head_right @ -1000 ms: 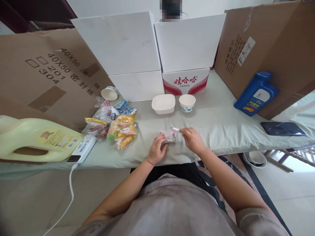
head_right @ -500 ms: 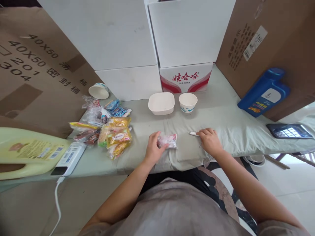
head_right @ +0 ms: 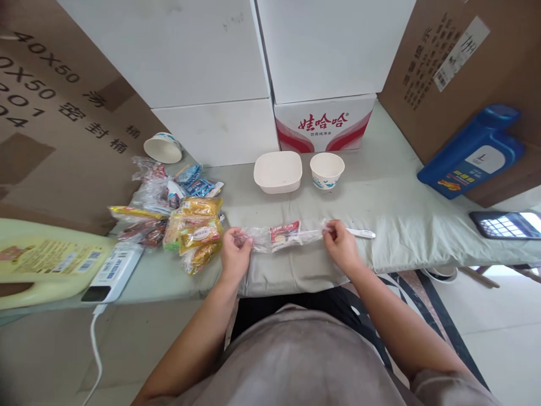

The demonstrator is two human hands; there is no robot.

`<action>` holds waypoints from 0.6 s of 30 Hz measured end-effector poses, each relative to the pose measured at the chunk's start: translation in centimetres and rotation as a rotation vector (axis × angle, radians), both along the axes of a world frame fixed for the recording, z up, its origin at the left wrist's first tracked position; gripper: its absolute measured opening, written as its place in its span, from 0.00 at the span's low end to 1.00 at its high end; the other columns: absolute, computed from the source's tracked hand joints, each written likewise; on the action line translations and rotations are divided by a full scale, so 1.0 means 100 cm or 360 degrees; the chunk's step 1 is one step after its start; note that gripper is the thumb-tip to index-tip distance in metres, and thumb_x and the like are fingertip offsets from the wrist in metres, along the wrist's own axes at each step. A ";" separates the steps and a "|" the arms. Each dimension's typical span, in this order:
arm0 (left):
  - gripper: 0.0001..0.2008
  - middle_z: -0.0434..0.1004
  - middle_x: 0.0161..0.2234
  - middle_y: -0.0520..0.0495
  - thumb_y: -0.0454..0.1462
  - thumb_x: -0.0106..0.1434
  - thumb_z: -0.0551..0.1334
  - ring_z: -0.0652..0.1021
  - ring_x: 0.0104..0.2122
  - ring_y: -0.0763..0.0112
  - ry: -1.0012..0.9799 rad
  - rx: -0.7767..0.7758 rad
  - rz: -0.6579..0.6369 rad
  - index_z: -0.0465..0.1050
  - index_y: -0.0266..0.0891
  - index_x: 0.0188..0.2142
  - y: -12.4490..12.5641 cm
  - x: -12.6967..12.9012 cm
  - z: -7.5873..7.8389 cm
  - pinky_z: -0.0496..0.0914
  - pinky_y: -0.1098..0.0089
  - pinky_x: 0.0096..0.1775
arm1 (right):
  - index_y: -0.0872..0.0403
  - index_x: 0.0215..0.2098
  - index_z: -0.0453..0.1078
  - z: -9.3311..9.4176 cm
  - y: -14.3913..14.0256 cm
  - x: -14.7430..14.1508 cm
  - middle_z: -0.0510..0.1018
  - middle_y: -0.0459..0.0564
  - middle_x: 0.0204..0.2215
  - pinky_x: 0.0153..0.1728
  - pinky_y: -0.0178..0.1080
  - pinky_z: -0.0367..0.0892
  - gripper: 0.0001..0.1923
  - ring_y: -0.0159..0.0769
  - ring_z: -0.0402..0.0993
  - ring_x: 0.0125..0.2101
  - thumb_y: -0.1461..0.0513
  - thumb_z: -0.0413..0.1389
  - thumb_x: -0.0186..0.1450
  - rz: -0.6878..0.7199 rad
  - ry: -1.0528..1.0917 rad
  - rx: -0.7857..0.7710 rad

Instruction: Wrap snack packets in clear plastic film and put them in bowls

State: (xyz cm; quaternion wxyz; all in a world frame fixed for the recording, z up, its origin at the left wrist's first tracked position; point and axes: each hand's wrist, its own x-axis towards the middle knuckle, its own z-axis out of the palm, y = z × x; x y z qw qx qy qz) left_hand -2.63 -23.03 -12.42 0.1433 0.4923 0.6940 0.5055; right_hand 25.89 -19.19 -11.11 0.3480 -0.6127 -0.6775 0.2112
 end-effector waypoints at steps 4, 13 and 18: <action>0.14 0.71 0.46 0.39 0.33 0.61 0.59 0.72 0.47 0.59 0.0770 0.0347 -0.0196 0.68 0.38 0.48 -0.007 0.007 0.022 0.67 0.58 0.50 | 0.55 0.47 0.66 0.019 -0.006 0.008 0.74 0.59 0.43 0.47 0.51 0.67 0.15 0.47 0.70 0.46 0.64 0.49 0.62 0.0002 -0.0171 0.0455; 0.08 0.76 0.30 0.45 0.33 0.66 0.56 0.73 0.38 0.61 0.1391 0.0144 -0.0902 0.75 0.39 0.35 -0.019 0.037 0.036 0.65 0.57 0.46 | 0.55 0.54 0.67 0.043 -0.012 -0.024 0.75 0.56 0.44 0.42 0.42 0.67 0.17 0.43 0.73 0.44 0.61 0.51 0.68 0.1046 -0.0841 0.0062; 0.07 0.76 0.33 0.47 0.35 0.67 0.56 0.75 0.35 0.68 0.1200 0.0011 -0.1286 0.73 0.39 0.35 -0.052 0.029 0.033 0.71 0.67 0.38 | 0.53 0.41 0.73 0.038 -0.042 -0.006 0.77 0.50 0.34 0.33 0.35 0.61 0.16 0.36 0.74 0.33 0.55 0.46 0.72 0.1200 -0.1005 -0.0237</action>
